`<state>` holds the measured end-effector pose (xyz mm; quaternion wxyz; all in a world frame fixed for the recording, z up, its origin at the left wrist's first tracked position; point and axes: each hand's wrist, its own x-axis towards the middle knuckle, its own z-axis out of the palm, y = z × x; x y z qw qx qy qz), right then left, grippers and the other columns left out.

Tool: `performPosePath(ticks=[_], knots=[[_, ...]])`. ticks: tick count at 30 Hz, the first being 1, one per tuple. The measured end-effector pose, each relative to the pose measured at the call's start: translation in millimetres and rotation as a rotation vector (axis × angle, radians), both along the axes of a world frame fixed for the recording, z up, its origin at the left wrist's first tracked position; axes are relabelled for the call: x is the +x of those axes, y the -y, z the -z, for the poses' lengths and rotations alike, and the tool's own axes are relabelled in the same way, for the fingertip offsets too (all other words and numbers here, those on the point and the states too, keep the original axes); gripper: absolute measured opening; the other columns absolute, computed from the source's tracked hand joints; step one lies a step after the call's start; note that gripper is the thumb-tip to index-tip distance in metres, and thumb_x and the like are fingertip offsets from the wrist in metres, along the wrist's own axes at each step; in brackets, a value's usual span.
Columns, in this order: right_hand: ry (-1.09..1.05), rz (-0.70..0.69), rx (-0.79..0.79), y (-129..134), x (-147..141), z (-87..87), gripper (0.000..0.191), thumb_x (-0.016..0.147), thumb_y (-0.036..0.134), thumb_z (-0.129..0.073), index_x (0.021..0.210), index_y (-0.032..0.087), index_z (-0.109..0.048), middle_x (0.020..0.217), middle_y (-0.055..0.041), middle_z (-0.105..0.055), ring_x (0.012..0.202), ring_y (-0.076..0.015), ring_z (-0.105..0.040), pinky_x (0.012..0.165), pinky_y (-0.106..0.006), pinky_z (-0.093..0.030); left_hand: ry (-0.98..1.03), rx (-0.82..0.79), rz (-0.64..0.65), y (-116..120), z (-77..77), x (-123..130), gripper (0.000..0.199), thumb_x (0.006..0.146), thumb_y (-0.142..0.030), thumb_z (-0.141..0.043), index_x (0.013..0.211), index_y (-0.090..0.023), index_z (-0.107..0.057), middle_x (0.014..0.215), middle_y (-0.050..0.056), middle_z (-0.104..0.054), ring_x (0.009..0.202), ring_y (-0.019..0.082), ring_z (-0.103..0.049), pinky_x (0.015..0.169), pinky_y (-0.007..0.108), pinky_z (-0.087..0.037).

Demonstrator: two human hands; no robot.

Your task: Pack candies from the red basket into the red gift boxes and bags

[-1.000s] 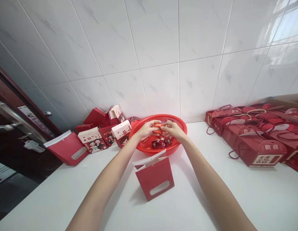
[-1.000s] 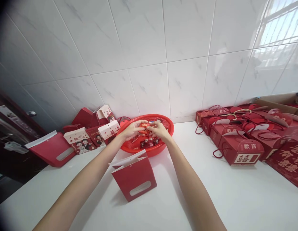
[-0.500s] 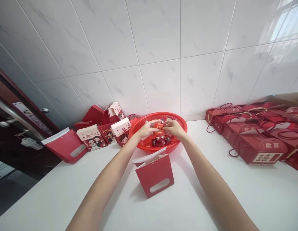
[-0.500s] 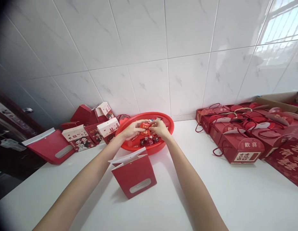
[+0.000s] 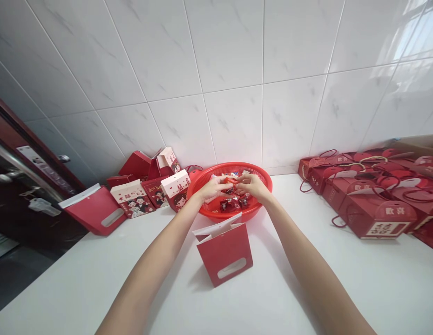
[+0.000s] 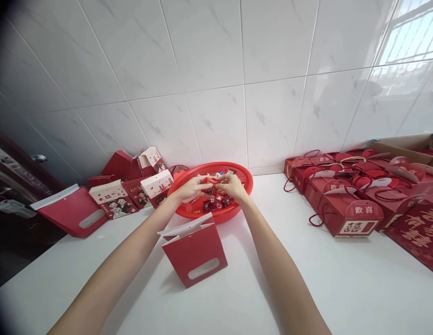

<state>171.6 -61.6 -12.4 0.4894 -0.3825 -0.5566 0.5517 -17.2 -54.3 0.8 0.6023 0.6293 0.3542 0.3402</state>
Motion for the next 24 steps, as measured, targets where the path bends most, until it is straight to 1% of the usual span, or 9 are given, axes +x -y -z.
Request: performPosePath(ticks=[2,5,9,13,15,17,19,21,24], knots=[[-0.013,0.009,0.011,-1.0,0.3,0.7,0.016,0.066,0.011,-0.080,0.074,0.017,-0.067,0.059,0.0004,-0.069,0.055,-0.0148,-0.066,0.060,-0.027,-0.057,-0.004,0.012,-0.003,0.1,-1.9,1.7,0.037,0.077,-0.034,-0.081,0.109,-0.017,-0.072,0.121,0.010,-0.067,0.106,0.026,-0.065,0.087,0.044,-0.059],[-0.043,0.025,0.039,-2.4,1.0,1.3,0.017,0.065,0.018,-0.083,0.074,0.017,-0.068,0.062,0.0001,-0.068,0.058,-0.0146,-0.066,0.061,-0.027,-0.056,0.000,0.022,-0.015,-0.2,-5.7,6.5,0.038,0.077,-0.035,-0.081,0.110,-0.018,-0.072,0.116,0.010,-0.069,0.103,0.025,-0.066,0.085,0.042,-0.061],[-0.104,0.064,0.072,-3.1,2.1,1.2,0.024,0.061,0.029,-0.086,0.069,0.018,-0.067,0.067,-0.0011,-0.069,0.061,-0.0145,-0.065,0.063,-0.028,-0.054,-0.002,0.035,-0.031,-2.1,-11.5,16.8,0.039,0.079,-0.037,-0.079,0.113,-0.021,-0.072,0.116,0.010,-0.069,0.102,0.026,-0.067,0.081,0.042,-0.063],[-0.172,0.145,0.069,-5.3,3.7,2.4,0.032,0.057,0.039,-0.087,0.069,0.019,-0.065,0.070,-0.0008,-0.069,0.062,-0.0145,-0.063,0.061,-0.028,-0.051,-0.104,0.103,-0.155,-4.8,-18.6,23.7,0.036,0.086,-0.044,-0.071,0.114,-0.022,-0.073,0.125,0.011,-0.068,0.107,0.027,-0.066,0.078,0.037,-0.063],[-0.207,0.194,0.069,-7.2,4.8,3.4,0.036,0.055,0.041,-0.087,0.068,0.020,-0.062,0.068,0.0009,-0.068,0.062,-0.0139,-0.061,0.059,-0.027,-0.049,-0.178,0.105,-0.181,-6.9,-21.6,23.4,0.038,0.084,-0.047,-0.073,0.110,-0.020,-0.075,0.121,0.011,-0.070,0.100,0.025,-0.069,0.074,0.034,-0.063],[-0.235,0.219,0.066,-8.8,5.7,3.7,0.038,0.053,0.043,-0.087,0.067,0.021,-0.060,0.070,0.0009,-0.068,0.064,-0.0141,-0.060,0.058,-0.026,-0.046,-0.194,0.081,-0.154,-9.4,-23.3,21.6,0.041,0.079,-0.049,-0.077,0.106,-0.018,-0.075,0.115,0.011,-0.072,0.087,0.022,-0.072,0.071,0.032,-0.062],[-0.254,0.215,0.058,-9.1,6.4,3.0,0.038,0.053,0.046,-0.087,0.069,0.021,-0.062,0.075,-0.0004,-0.070,0.068,-0.0153,-0.061,0.057,-0.026,-0.045,-0.159,0.080,-0.137,-11.5,-23.2,20.2,0.041,0.076,-0.049,-0.080,0.102,-0.017,-0.075,0.109,0.010,-0.074,0.077,0.019,-0.073,0.073,0.032,-0.062],[-0.267,0.197,0.048,-7.8,6.8,1.2,0.038,0.054,0.048,-0.086,0.072,0.021,-0.065,0.080,-0.0014,-0.071,0.075,-0.0171,-0.063,0.059,-0.027,-0.047,-0.111,0.112,-0.168,-12.6,-21.7,21.1,0.040,0.075,-0.046,-0.082,0.100,-0.016,-0.074,0.103,0.009,-0.075,0.074,0.017,-0.073,0.077,0.033,-0.061],[-0.301,0.100,0.024,-4.1,7.1,-1.8,0.040,0.055,0.048,-0.087,0.079,0.022,-0.070,0.090,-0.0027,-0.073,0.088,-0.0207,-0.066,0.069,-0.030,-0.053,-0.061,0.148,-0.235,-11.8,-18.4,26.9,0.041,0.073,-0.043,-0.084,0.100,-0.014,-0.073,0.100,0.009,-0.075,0.072,0.016,-0.072,0.079,0.034,-0.060]])
